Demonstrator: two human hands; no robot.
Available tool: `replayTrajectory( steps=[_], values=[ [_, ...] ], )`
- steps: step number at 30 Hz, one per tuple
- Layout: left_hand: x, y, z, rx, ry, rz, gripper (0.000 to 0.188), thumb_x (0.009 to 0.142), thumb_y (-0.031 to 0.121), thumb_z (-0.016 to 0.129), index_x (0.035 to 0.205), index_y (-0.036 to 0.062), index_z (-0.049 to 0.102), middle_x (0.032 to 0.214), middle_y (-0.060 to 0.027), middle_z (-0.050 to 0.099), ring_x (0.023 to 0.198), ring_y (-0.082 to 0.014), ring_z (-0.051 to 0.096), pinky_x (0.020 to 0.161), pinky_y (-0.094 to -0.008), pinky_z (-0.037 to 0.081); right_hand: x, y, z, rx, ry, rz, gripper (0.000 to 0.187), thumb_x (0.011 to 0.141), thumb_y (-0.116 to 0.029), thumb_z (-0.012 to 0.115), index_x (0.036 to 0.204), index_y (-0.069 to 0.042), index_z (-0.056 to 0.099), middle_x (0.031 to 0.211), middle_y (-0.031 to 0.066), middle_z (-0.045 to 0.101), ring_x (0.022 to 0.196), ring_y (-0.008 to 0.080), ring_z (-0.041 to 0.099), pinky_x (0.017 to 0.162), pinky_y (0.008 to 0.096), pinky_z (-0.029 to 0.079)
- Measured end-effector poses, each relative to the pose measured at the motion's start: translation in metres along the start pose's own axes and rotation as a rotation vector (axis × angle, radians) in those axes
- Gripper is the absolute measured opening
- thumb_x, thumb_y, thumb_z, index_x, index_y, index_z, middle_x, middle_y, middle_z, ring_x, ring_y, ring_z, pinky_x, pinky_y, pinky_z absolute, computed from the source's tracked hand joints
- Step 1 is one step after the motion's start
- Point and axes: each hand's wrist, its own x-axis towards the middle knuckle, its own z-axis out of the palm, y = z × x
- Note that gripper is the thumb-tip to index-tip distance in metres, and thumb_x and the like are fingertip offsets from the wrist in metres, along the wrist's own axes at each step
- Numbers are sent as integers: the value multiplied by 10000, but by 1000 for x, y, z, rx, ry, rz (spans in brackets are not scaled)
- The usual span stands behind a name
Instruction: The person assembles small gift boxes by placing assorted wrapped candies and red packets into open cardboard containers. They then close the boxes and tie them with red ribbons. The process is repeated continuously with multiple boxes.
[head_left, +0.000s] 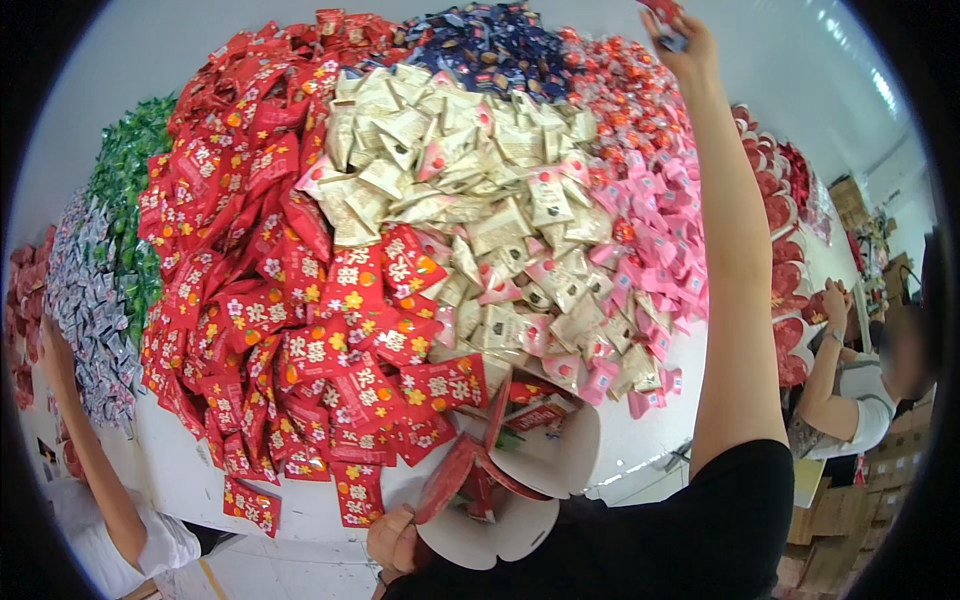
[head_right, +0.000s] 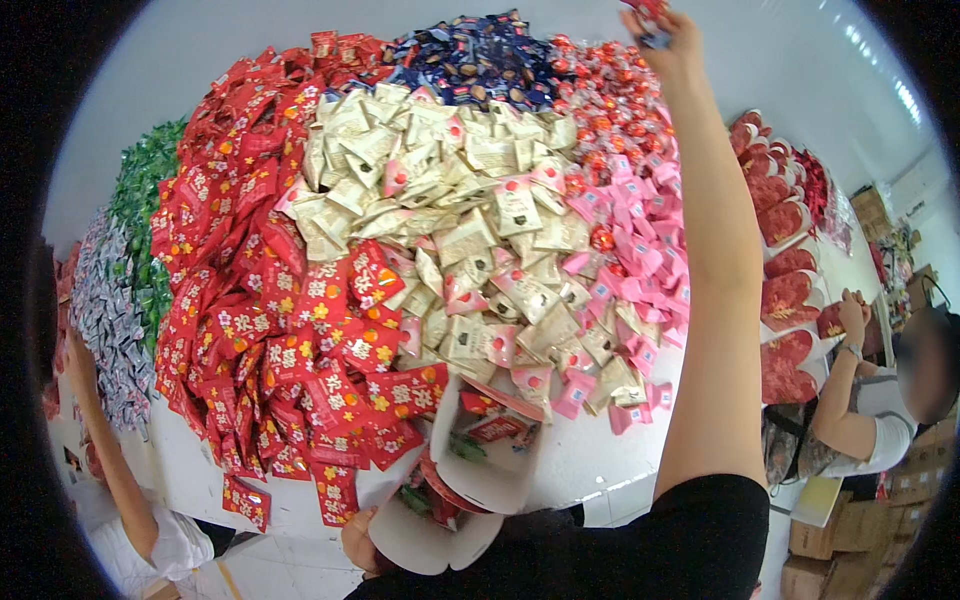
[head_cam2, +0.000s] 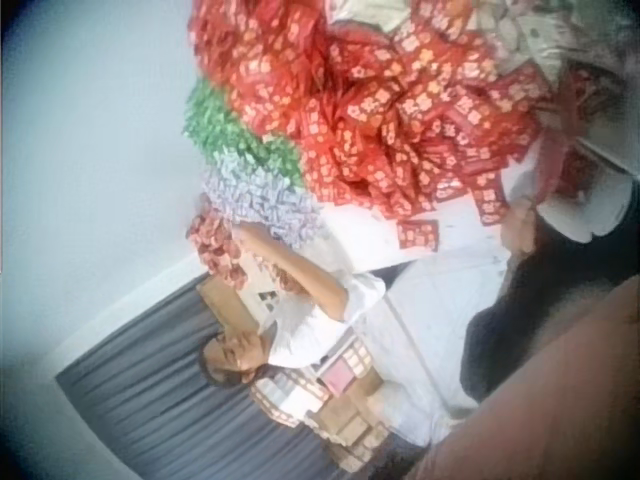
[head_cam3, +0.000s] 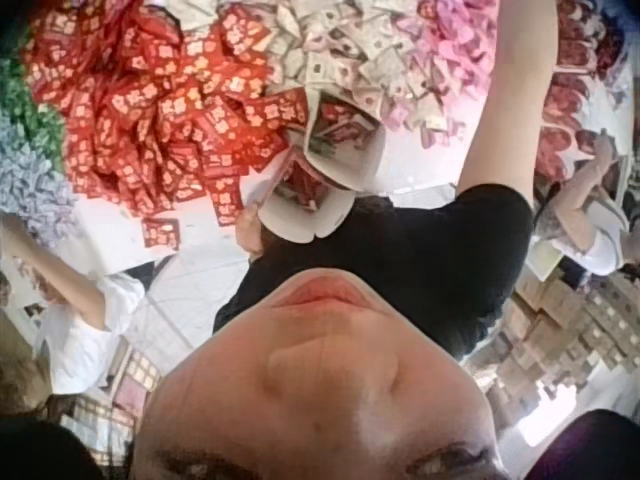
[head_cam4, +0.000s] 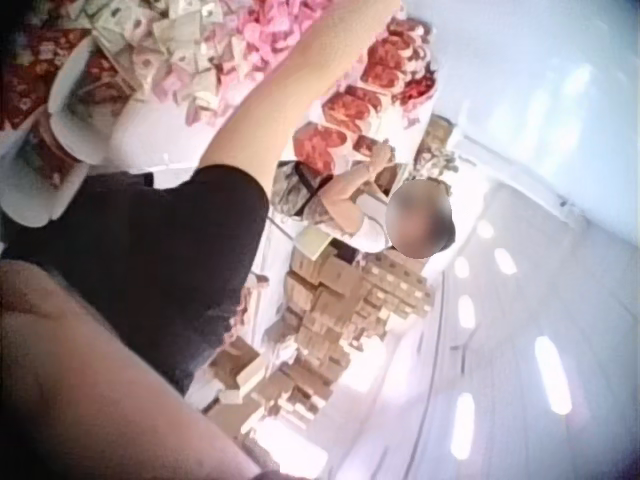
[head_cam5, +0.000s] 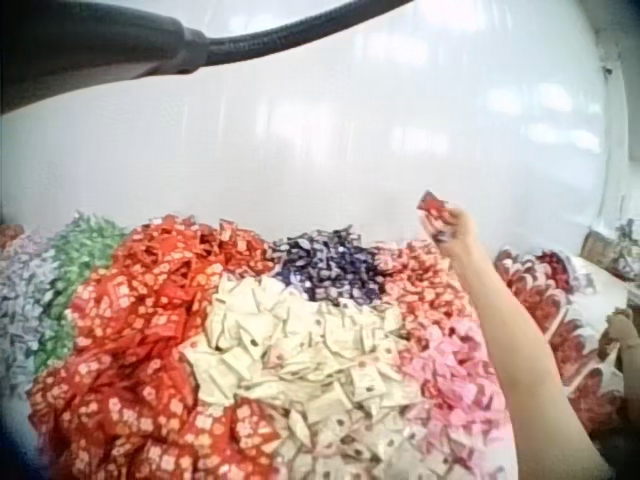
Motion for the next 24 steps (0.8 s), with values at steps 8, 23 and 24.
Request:
replayTrajectory(
  steps=[8, 23, 24],
  values=[
    [8, 7, 3, 36, 24, -47, 345, 796, 176, 672, 1081, 51, 523, 958, -171, 629, 728, -297, 629, 607, -363, 517, -10, -19, -118, -366, 429, 229, 282, 909, -222, 580, 948, 20, 441, 967, 239, 581, 998, 476, 564, 764, 590, 556],
    [160, -79, -149, 485, 42, -103, 435, 773, 213, 694, 1123, 41, 501, 1043, -176, 576, 854, -299, 576, 715, -378, 476, 32, 5, -111, -1606, -140, -69, 354, 697, -262, 738, 908, -15, 597, 656, 38, 572, 516, 117, 471, 480, 299, 387],
    [170, -86, -168, 528, 27, -123, 441, 772, 216, 695, 1126, 40, 499, 1048, -177, 572, 862, -299, 573, 722, -379, 473, 24, 7, -105, -1570, -153, -118, 335, 715, -269, 719, 915, -29, 600, 654, 37, 571, 506, 115, 463, 469, 298, 376]
  ],
)
